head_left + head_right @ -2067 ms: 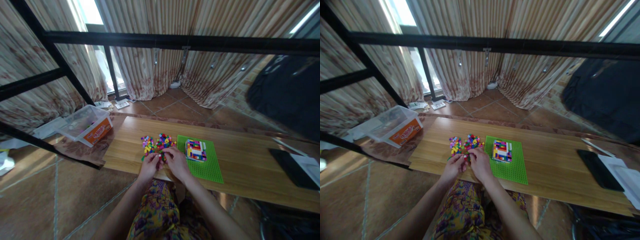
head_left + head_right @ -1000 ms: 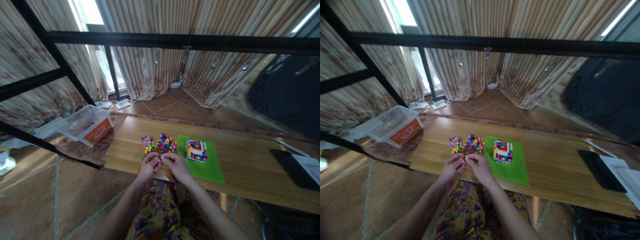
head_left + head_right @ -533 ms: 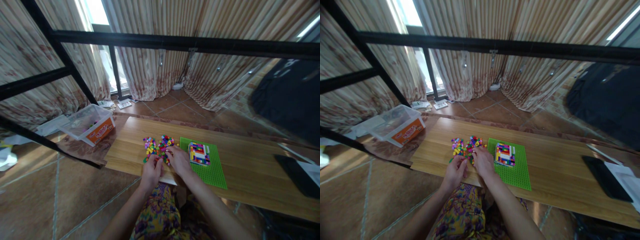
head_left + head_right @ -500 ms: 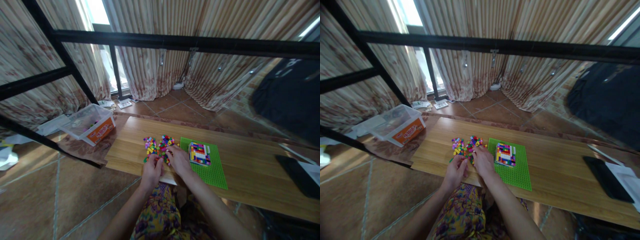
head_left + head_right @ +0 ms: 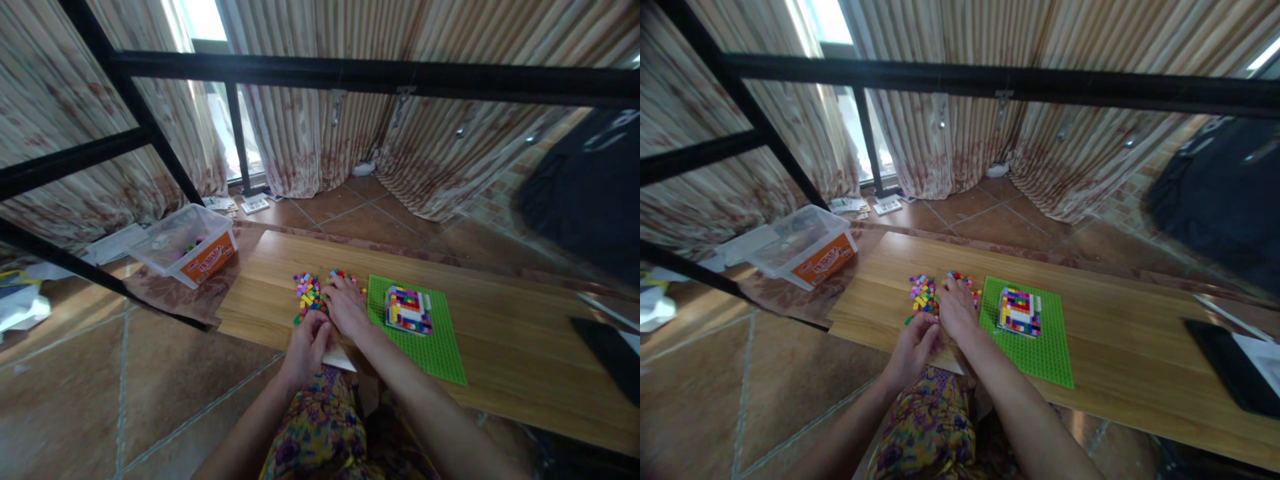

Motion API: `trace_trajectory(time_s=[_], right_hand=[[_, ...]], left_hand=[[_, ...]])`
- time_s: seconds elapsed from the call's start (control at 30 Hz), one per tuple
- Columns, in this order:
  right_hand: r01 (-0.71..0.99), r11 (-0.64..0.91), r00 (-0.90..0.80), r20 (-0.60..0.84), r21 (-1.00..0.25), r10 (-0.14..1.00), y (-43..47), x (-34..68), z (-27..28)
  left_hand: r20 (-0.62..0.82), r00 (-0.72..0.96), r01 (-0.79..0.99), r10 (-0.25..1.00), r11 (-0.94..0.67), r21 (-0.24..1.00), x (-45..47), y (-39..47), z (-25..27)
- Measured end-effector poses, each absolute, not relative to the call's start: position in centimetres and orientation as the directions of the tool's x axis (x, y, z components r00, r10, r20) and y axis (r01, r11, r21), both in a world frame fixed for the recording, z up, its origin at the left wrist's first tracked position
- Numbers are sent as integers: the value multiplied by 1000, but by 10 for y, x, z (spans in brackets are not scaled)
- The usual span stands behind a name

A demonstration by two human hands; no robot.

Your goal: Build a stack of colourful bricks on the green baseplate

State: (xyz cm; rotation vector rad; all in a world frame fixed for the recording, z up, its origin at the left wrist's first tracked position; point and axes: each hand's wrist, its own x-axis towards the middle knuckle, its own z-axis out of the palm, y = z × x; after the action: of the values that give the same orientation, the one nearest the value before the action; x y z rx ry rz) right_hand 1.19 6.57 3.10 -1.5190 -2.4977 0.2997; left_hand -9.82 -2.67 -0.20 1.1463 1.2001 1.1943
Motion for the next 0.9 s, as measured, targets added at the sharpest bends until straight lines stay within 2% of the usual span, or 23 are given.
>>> trace_trajectory(time_s=[0.17, 0.33, 0.47, 0.6, 0.73, 0.9], right_hand=[[842, 404, -377, 147, -357, 914, 61, 6, 34], [788, 412, -390, 148, -458, 909, 67, -7, 32], [780, 409, -393, 138, -474, 909, 74, -1, 27], [814, 355, -320, 155, -460, 934, 72, 5, 26], [752, 443, -410, 179, -488, 894, 66, 1, 33], [753, 493, -518, 69, -436, 852, 61, -2, 38]], left_hand=[[55, 146, 11, 988, -58, 998, -102, -31, -4], [73, 171, 41, 983, -81, 996, -104, -33, -2], [82, 180, 76, 980, -97, 992, -104, -33, 3], [72, 187, 82, 980, -89, 993, -104, -34, 5], [77, 214, 59, 974, -92, 994, -106, -36, 3], [121, 232, 165, 965, -162, 973, -109, -41, 7]])
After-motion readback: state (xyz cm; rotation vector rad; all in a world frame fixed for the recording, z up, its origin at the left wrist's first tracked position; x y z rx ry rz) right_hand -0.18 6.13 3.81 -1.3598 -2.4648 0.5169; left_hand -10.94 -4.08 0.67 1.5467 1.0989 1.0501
